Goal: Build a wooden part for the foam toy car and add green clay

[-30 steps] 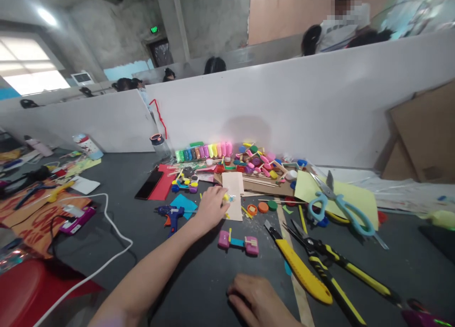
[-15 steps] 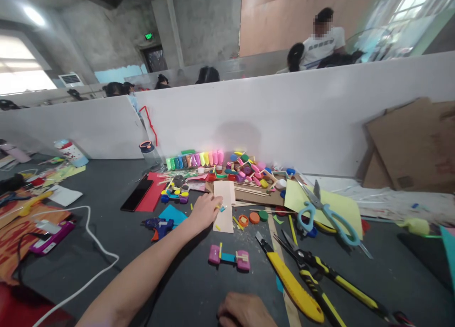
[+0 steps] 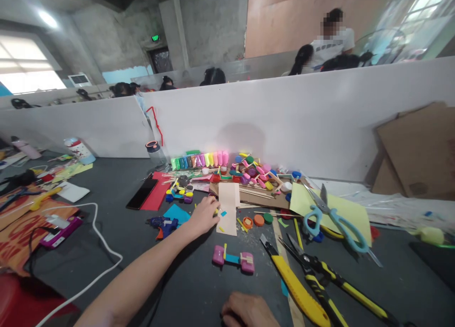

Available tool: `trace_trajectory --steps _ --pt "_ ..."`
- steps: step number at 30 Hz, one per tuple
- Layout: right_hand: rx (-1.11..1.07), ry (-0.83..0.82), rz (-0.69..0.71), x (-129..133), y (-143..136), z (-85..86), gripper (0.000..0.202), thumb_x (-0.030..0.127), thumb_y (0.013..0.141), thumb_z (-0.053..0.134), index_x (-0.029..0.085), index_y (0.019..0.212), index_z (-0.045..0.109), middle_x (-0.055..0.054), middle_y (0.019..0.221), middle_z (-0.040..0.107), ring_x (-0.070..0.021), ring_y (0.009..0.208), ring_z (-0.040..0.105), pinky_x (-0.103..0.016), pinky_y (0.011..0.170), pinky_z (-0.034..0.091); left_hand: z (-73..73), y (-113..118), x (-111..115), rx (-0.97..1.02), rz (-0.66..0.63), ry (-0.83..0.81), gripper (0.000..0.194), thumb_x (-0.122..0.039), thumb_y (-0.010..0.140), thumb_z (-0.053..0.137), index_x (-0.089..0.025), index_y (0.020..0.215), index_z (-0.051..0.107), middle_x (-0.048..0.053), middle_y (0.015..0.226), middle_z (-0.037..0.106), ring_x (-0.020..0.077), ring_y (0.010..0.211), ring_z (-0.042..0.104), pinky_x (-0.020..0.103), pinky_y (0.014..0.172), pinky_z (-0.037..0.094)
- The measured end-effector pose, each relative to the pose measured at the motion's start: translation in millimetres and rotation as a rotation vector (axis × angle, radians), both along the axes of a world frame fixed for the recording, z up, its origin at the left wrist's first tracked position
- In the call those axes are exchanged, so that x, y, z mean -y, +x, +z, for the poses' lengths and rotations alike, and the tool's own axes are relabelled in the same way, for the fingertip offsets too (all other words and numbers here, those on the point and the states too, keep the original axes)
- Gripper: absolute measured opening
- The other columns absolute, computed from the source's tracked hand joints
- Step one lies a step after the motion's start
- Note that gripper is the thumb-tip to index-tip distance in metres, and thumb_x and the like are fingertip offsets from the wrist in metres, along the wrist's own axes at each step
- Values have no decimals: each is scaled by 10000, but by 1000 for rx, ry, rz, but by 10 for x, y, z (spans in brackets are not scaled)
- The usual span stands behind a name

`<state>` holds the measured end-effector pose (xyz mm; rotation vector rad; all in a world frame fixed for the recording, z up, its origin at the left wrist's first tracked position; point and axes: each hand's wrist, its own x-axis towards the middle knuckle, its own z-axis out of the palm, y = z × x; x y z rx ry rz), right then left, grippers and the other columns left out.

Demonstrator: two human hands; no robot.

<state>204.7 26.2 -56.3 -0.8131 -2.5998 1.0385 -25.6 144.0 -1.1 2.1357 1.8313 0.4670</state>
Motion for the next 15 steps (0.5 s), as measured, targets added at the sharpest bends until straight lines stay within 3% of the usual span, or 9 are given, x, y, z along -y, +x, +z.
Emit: trace_trajectory --steps 4,8,13,15 --pt "-34 37 4 -16 -6 40 158 101 840 576 216 849 685 -10 784 755 -129 691 696 -185 604 409 30 -69 46 266 57 45 342 -351 966 608 -183 1264 603 108 1296 621 237 1094 644 456 922 566" --pt "-95 92 34 -11 39 177 143 142 894 558 216 834 664 -5 761 731 -121 669 673 -184 600 420 216 -137 230 628 145 62 351 -354 961 617 -174 1262 601 106 1281 626 238 1085 647 457 913 568" --pt "-196 143 8 53 197 677 161 249 1001 483 227 970 639 -29 807 690 -143 725 646 -222 667 459 539 -43 803 1121 185 -67 386 -488 971 529 -139 1071 659 81 1002 703 192 884 679 361 804 573" --pt "-323 214 -108 30 225 950 127 211 1005 495 243 1020 616 -20 842 683 -140 777 652 -223 725 481 667 66 1027 1272 198 -134 385 -517 899 620 -149 994 683 68 944 709 174 839 672 311 776 559"
